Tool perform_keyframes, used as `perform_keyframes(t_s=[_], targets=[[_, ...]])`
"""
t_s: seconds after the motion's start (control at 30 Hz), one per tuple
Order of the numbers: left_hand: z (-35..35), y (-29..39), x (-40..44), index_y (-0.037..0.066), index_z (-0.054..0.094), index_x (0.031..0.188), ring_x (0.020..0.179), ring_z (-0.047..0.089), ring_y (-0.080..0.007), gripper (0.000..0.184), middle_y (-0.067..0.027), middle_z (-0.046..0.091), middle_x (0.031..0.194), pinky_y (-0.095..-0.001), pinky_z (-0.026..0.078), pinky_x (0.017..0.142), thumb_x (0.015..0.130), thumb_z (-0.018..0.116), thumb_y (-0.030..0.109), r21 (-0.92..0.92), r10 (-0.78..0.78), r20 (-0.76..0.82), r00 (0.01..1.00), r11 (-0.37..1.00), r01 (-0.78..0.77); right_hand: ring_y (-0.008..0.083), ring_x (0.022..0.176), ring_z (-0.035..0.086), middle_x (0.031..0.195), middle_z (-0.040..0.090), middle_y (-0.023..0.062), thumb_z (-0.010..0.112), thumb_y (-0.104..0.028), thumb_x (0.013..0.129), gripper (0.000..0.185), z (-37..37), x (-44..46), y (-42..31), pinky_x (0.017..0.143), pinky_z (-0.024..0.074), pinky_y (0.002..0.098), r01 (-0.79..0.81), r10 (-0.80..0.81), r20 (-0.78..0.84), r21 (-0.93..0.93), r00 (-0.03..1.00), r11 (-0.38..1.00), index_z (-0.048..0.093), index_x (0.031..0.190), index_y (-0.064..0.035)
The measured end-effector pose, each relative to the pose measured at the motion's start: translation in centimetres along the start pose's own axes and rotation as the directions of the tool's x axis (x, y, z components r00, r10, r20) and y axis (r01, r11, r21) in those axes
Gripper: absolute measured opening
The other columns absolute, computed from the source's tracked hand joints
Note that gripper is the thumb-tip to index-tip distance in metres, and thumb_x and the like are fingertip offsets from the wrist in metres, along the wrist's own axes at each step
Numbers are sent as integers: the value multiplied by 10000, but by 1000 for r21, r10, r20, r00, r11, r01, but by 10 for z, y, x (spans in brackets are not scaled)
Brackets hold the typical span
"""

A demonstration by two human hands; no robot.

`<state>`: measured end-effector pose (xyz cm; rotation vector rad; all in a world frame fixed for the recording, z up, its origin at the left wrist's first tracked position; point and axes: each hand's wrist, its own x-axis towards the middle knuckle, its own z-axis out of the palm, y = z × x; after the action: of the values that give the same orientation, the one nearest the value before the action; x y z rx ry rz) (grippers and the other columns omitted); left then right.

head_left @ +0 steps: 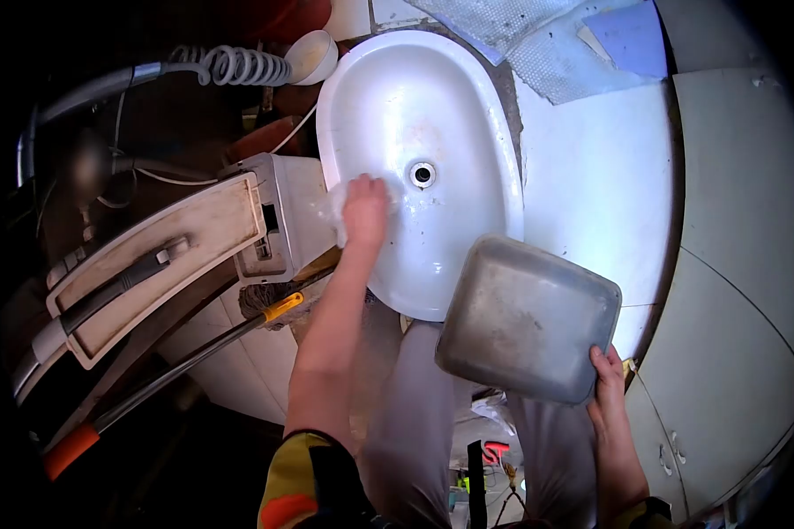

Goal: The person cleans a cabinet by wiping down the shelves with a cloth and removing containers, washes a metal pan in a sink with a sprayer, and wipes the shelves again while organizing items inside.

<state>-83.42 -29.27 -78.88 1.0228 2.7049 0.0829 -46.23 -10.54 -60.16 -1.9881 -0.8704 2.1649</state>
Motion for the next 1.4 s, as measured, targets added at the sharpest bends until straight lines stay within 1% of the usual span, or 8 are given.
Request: perform_keyframes(t_s=[0.2, 0.53, 0.6, 0.73, 0.9, 1.0, 1.3, 1.4], targets=[[20, -17, -55, 40, 599, 888, 981, 466, -334, 157, -133, 501, 1033, -400, 423, 840, 755, 516, 50, -56, -141, -244, 960, 990, 131, 156, 942, 574, 1065, 606, 63, 599, -154, 855, 369, -6, 0, 8, 843, 450, 292, -18, 17, 31, 39, 999, 999, 514, 1187, -16], [21, 0, -87, 54, 617, 842, 901, 505, -302, 157, -100, 522, 950, -386, 444, 789, 710, 541, 14, 7, -267, -43, 963, 963, 268, 156, 935, 581, 1066, 607, 62, 580, -155, 871, 342, -15, 4, 11, 840, 454, 289, -25, 21, 46, 81, 999, 996, 518, 1175, -10], [17, 8, -85, 41, 594, 872, 895, 518, -303, 195, -102, 524, 959, -371, 455, 757, 693, 549, -23, -194, -289, 168, 942, 928, 320, 156, 936, 582, 1067, 607, 62, 578, -155, 872, 340, -13, 2, 10, 841, 454, 289, -32, 28, 39, 96, 999, 995, 518, 1173, -8], [8, 48, -37, 15, 497, 933, 889, 507, -323, 334, -125, 489, 950, -355, 440, 715, 634, 547, -125, -738, -253, 1, 967, 652, 172, 178, 976, 572, 1080, 597, 77, 570, -189, 873, 367, -12, 4, 7, 874, 448, 314, -23, 20, 46, 62, 999, 998, 497, 1184, -7], [86, 38, -51, 17, 518, 893, 902, 484, -313, 265, -115, 484, 957, -359, 443, 753, 650, 580, -70, -642, -216, 30, 976, 744, 185, 166, 961, 576, 1079, 600, 71, 571, -170, 874, 354, -9, 9, -2, 862, 451, 303, -7, 5, 22, 65, 1000, 998, 504, 1180, -5], [99, 30, -83, 77, 594, 797, 930, 481, -289, 108, -114, 501, 1001, -423, 437, 788, 755, 529, 152, -16, 57, -81, 995, 998, -59, 180, 971, 576, 1083, 597, 80, 572, -191, 871, 368, -8, 10, -6, 873, 451, 314, -10, 9, 10, 59, 1000, 998, 497, 1181, -6], [121, 64, -56, 118, 587, 867, 940, 472, -307, 125, -98, 489, 1030, -412, 458, 755, 760, 523, 114, -290, -275, 44, 960, 916, 276, 171, 955, 579, 1061, 603, 78, 593, -180, 861, 358, 1, 16, -19, 863, 454, 305, -23, 23, 7, 67, 1000, 997, 512, 1166, -10], [120, 76, -22, 104, 578, 860, 945, 469, -299, 116, -88, 485, 1003, -390, 469, 737, 757, 524, 94, -329, -150, -120, 981, 939, 103, 169, 952, 579, 1055, 605, 79, 598, -182, 860, 356, 3, 19, -23, 863, 454, 303, -9, 8, 14, 39, 1000, 999, 515, 1159, -7]])
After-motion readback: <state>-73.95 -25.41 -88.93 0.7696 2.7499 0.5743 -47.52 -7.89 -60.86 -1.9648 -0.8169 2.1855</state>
